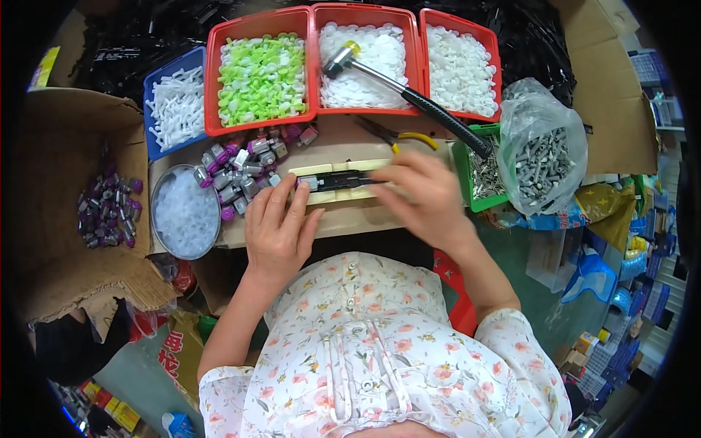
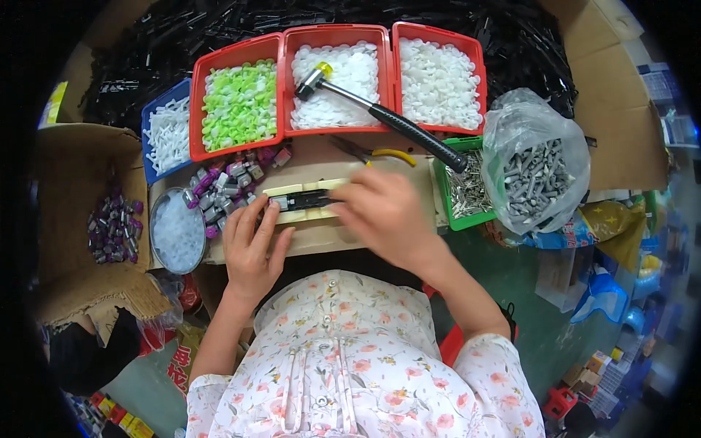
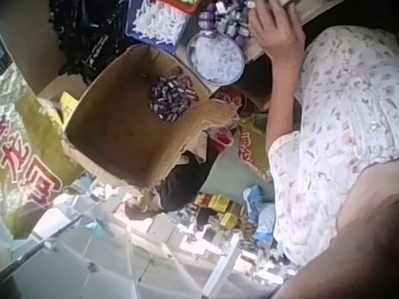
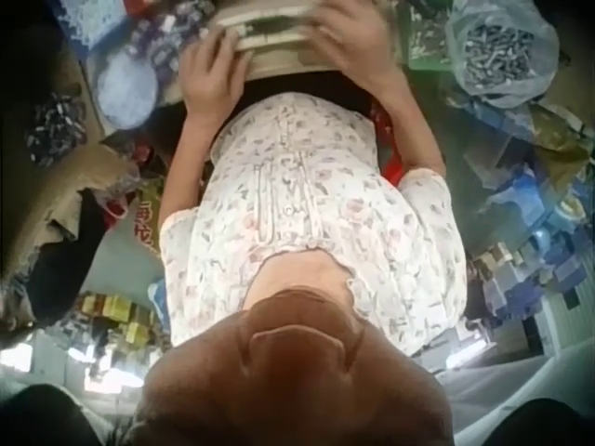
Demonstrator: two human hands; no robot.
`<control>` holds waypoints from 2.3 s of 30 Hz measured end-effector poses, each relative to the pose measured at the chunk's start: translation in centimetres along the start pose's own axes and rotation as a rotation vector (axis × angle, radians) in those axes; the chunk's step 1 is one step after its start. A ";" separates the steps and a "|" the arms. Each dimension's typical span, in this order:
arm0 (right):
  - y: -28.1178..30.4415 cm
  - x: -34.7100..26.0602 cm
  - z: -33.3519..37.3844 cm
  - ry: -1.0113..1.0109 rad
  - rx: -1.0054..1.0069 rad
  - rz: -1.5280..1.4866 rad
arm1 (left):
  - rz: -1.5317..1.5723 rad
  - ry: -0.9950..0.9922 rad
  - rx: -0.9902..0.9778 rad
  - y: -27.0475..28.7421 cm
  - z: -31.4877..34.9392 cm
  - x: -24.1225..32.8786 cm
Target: Assembling small plastic components into a base using a hammer and manual dexterity.
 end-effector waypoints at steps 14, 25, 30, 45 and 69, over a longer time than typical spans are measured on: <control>5.6 6.1 8.8 -0.621 0.023 0.298 | 0.025 0.025 0.014 2.5 -12.9 -7.3; 5.8 7.0 8.4 -0.641 0.052 0.199 | 0.019 -0.023 -0.265 0.5 -15.9 -7.8; 6.5 7.3 9.1 -0.659 0.074 0.163 | 0.038 -0.020 -0.249 0.3 -16.0 -8.0; 5.9 -1.0 3.5 -0.305 0.301 -0.169 | 0.712 0.022 -0.125 3.9 -11.5 -2.9; 3.2 -3.3 -1.0 0.018 0.011 -0.122 | 0.874 -0.140 -0.178 2.4 -7.5 0.1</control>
Point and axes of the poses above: each hand's wrist, its own z-axis away from the middle knuckle, its own y-axis out of the back of the hand, x = y × z, the point moved 1 cm from there along -z, towards the middle knuckle, and after that the axes turned 12 degrees about -x, right-handed, at the moved point
